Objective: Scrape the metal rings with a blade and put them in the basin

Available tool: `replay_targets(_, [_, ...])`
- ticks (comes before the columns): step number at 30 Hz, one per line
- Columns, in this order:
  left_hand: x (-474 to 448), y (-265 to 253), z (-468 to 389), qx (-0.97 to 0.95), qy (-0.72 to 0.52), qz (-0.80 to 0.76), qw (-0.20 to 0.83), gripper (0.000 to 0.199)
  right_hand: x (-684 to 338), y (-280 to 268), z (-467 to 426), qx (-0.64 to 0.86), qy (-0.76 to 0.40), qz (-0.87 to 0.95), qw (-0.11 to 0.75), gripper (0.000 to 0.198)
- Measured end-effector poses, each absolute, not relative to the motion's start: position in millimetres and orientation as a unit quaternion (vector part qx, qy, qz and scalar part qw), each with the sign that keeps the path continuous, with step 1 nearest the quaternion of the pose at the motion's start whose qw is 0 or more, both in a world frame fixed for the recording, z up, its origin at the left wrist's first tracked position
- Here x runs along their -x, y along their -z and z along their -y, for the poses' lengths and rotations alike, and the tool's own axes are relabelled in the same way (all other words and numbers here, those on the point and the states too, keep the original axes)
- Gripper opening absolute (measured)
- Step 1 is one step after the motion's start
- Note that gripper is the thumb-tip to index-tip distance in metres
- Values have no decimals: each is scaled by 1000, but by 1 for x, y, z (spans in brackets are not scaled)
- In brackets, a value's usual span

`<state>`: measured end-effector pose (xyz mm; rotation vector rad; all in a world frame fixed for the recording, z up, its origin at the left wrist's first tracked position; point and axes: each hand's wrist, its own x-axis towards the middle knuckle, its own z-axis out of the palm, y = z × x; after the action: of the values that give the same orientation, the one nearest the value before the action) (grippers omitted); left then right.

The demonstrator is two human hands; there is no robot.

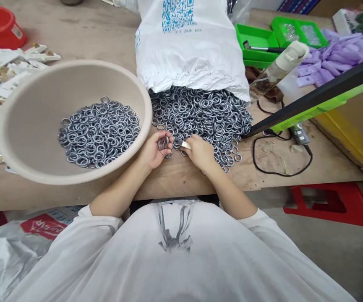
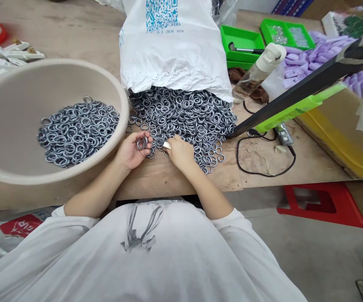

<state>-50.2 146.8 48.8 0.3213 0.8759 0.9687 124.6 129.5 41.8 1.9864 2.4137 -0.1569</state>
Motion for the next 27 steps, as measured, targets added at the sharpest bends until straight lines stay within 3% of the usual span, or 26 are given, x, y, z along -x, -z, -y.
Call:
replay_targets(4, [49,-49,-146,-155,-443,-406,784,13,-132,-45,-126,-618,85,-782,-6,28])
replay_targets(7, [49,-47,-146,-155,-446,-389,791,11,-138,-40,-127,-621,111,-774,-52,22])
replay_targets(11, [46,-43,-142,-206,-440,-388,783,13,-144,-36,-133,-573,292,-714,-279,16])
replay_targets(13, [44,-41,-137,-256,-398,-388,791,19,-141,-37,-133,-504,422,-641,-397,29])
replay_targets(15, [41,-40,-131,-287,-330,-369,820,29,-134,-40,-131,-447,515,-573,-454,45])
replay_targets(20, [39,-42,-123,-256,-258,-301,882,33,-114,-42,-125,-399,606,-491,-481,50])
replay_targets(27, [40,-43,-123,-213,-312,-298,877,34,-116,-35,-121,-436,503,-562,-491,52])
